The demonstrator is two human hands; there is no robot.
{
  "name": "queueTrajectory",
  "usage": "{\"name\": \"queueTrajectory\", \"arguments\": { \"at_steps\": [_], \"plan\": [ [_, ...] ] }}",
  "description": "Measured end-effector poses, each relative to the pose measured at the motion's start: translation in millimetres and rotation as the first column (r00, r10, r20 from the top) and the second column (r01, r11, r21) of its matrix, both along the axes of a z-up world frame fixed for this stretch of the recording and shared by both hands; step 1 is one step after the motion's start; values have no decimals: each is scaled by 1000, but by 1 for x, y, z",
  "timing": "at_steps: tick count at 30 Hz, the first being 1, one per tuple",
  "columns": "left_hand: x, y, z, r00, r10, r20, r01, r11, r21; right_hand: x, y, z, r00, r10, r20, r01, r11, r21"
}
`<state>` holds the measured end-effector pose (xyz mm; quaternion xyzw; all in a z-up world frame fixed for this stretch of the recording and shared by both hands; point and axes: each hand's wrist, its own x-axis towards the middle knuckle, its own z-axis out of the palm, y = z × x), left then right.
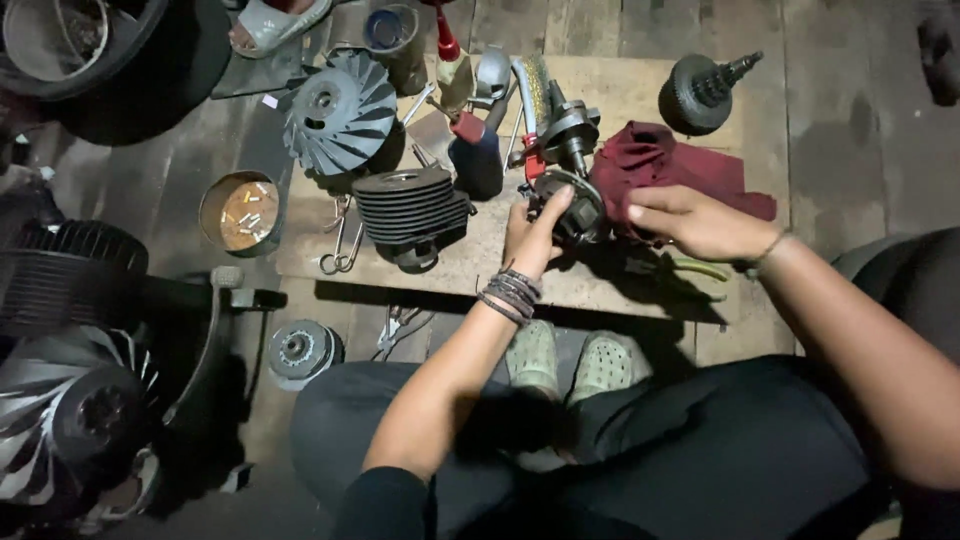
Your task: Cleaning and inspecting the stator components of a motorcycle engine on a workbench.
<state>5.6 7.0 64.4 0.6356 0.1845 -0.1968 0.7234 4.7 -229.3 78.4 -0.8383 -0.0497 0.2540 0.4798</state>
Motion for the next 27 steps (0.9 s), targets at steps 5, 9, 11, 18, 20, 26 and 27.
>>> {"name": "queueTrajectory", "arguments": {
  "at_steps": [5, 9, 11, 18, 20, 26, 27],
  "plan": [
    [-2, -3, 0, 998, -59, 36, 59, 998, -1, -8, 30, 23, 969, 62, 241, -21, 985, -169],
    [3, 9, -6, 985, -133, 111, 122, 988, 95, -13, 41, 46, 951, 14, 309, 55, 975, -214],
    [10, 14, -13, 980, -127, 154, 123, 992, 34, -11, 29, 30, 949, -61, 308, 106, 986, -130],
    [27, 24, 11, 939, -212, 270, 236, 970, -59, 31, -22, -26, 897, -269, 350, 257, 963, 83],
    [28, 24, 16, 926, -241, 292, 264, 963, -45, 27, -20, -15, 873, -299, 385, 274, 954, 120],
    [29, 13, 45, 857, -393, 333, 355, 919, 171, 24, -29, -10, 791, -474, 387, 374, 875, 307],
    [20, 6, 62, 858, -407, 315, 338, 907, 251, 29, -39, -13, 770, -497, 401, 387, 863, 326]
  ]
}}
